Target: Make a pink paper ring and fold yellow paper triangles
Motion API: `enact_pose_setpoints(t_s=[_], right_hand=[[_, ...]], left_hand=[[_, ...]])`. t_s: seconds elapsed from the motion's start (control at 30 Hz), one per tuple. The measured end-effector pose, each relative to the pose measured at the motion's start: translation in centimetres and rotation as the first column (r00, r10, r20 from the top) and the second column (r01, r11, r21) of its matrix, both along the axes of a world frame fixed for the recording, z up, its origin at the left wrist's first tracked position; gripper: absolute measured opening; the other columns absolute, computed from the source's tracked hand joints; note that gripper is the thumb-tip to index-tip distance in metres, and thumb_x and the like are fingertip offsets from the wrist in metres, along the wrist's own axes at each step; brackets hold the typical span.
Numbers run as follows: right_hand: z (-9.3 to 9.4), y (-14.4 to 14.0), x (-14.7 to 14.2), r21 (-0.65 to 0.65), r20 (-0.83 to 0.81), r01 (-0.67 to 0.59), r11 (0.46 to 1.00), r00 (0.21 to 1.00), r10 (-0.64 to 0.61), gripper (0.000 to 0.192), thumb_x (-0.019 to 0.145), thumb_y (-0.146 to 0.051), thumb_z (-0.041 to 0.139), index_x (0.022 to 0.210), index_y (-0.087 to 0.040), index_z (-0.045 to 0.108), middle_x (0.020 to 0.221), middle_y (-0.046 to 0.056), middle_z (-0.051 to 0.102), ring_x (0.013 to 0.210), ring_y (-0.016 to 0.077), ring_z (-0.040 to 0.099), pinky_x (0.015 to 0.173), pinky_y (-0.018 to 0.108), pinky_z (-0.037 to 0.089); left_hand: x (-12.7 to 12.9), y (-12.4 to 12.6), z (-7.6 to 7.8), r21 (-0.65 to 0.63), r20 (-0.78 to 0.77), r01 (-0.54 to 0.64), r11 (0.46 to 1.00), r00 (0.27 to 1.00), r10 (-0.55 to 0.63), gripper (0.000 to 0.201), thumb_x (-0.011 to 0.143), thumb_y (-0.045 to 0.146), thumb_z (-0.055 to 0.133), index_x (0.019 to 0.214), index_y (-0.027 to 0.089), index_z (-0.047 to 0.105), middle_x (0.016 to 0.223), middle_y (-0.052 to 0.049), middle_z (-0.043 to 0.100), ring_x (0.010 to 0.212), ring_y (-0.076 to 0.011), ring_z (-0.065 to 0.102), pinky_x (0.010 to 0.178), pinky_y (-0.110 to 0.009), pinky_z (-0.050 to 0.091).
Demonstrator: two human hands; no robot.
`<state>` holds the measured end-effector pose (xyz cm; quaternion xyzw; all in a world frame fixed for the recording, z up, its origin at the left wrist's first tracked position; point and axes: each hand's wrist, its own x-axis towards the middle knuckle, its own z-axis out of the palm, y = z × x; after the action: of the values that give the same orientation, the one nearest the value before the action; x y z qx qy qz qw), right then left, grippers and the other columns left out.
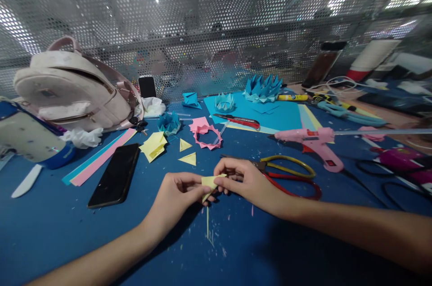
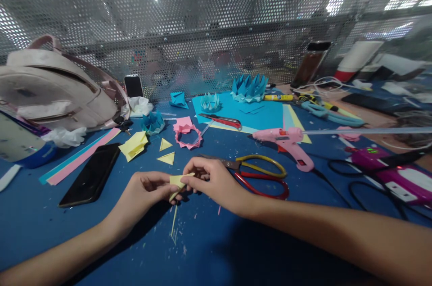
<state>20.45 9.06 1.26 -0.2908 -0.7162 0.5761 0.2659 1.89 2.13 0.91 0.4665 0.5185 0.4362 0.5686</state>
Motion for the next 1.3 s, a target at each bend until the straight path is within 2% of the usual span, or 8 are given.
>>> enact_pose_setpoints(t_s=[0.33, 0.53, 0.73, 0.93, 1.03, 1.2, 1.3], right_hand=[[0.0, 0.0, -0.1, 0.002, -0.011, -0.003, 1.0, 1.0, 0.003, 0.019, 0.085, -0.032, 0.068, 0.078, -0.017, 0.06, 0.071, -0.001, 0.063, 0.062, 0.0107, 0.058, 0.062, 0.024, 0.048], [0.4, -0.1, 0.0, 0.013, 0.01, 0.011, 1.0, 1.0, -0.011, 0.029, 0.079, -0.042, 0.077, 0.079, -0.017, 0.062, 0.073, -0.001, 0.065, 0.066, 0.0122, 0.062, 0.061, 0.023, 0.048], [0.1, 0.1, -0.2, -0.119, -0.048, 0.012, 0.993, 0.999, -0.018, 0.037, 0.072, -0.047, 0.082, 0.07, -0.017, 0.06, 0.064, 0.0, 0.068, 0.062, 0.0145, 0.067, 0.059, 0.025, 0.051], [-0.7, 0.5, -0.3, -0.165, -0.101, -0.002, 0.986, 0.995, -0.015, 0.038, 0.071, -0.046, 0.083, 0.067, -0.016, 0.06, 0.064, 0.002, 0.069, 0.062, 0.0137, 0.066, 0.059, 0.024, 0.049], [-0.7, 0.9, -0.1, -0.138, -0.1, 0.01, 0.99, 0.995, -0.024, 0.037, 0.072, -0.046, 0.083, 0.068, -0.016, 0.061, 0.064, 0.001, 0.068, 0.059, 0.0118, 0.062, 0.058, 0.023, 0.047], [-0.4, 1.6, 0.4, 0.003, -0.084, 0.073, 0.997, 0.994, -0.073, 0.037, 0.077, -0.045, 0.079, 0.067, -0.017, 0.058, 0.062, 0.0, 0.064, 0.059, 0.0109, 0.054, 0.059, 0.024, 0.043], [-0.3, 1.5, 0.4, 0.014, -0.104, 0.056, 0.998, 0.993, -0.054, 0.036, 0.08, -0.046, 0.077, 0.07, -0.017, 0.057, 0.064, 0.0, 0.063, 0.06, 0.0107, 0.052, 0.059, 0.024, 0.041]], left_hand=[[0.2, 0.0, -0.1, -0.006, 0.004, -0.021, 1.0, 1.0, 0.021, 0.033, 0.071, 0.043, 0.083, 0.08, 0.011, 0.08, 0.073, -0.011, 0.077, 0.067, -0.0196, 0.072, 0.069, -0.027, 0.057], [0.3, -0.2, -0.1, 0.006, -0.015, -0.062, 0.998, 0.998, 0.062, 0.03, 0.071, 0.043, 0.083, 0.073, 0.013, 0.08, 0.069, -0.01, 0.077, 0.064, -0.0185, 0.071, 0.065, -0.024, 0.056], [0.4, -0.3, 0.0, 0.013, -0.026, -0.079, 0.997, 0.996, 0.079, 0.027, 0.07, 0.04, 0.083, 0.068, 0.014, 0.079, 0.069, -0.01, 0.077, 0.061, -0.015, 0.067, 0.059, -0.02, 0.051], [0.5, -0.2, 0.5, -0.027, 0.01, -0.067, 0.997, 0.998, 0.068, 0.033, 0.069, 0.046, 0.084, 0.068, 0.013, 0.08, 0.073, -0.012, 0.077, 0.062, -0.0153, 0.067, 0.061, -0.021, 0.052], [0.2, -0.2, 0.6, -0.044, 0.037, -0.08, 0.996, 0.996, 0.082, 0.032, 0.067, 0.045, 0.085, 0.068, 0.014, 0.079, 0.075, -0.012, 0.078, 0.066, -0.0168, 0.07, 0.065, -0.022, 0.054], [-0.2, -0.2, 0.4, -0.076, 0.076, -0.096, 0.993, 0.992, 0.102, 0.029, 0.063, 0.041, 0.087, 0.069, 0.014, 0.079, 0.076, -0.012, 0.078, 0.067, -0.0203, 0.073, 0.068, -0.027, 0.057], [-0.3, -0.2, 0.3, -0.083, 0.088, -0.097, 0.992, 0.991, 0.104, 0.028, 0.064, 0.041, 0.086, 0.069, 0.015, 0.078, 0.077, -0.012, 0.078, 0.069, -0.0215, 0.073, 0.07, -0.029, 0.058]])
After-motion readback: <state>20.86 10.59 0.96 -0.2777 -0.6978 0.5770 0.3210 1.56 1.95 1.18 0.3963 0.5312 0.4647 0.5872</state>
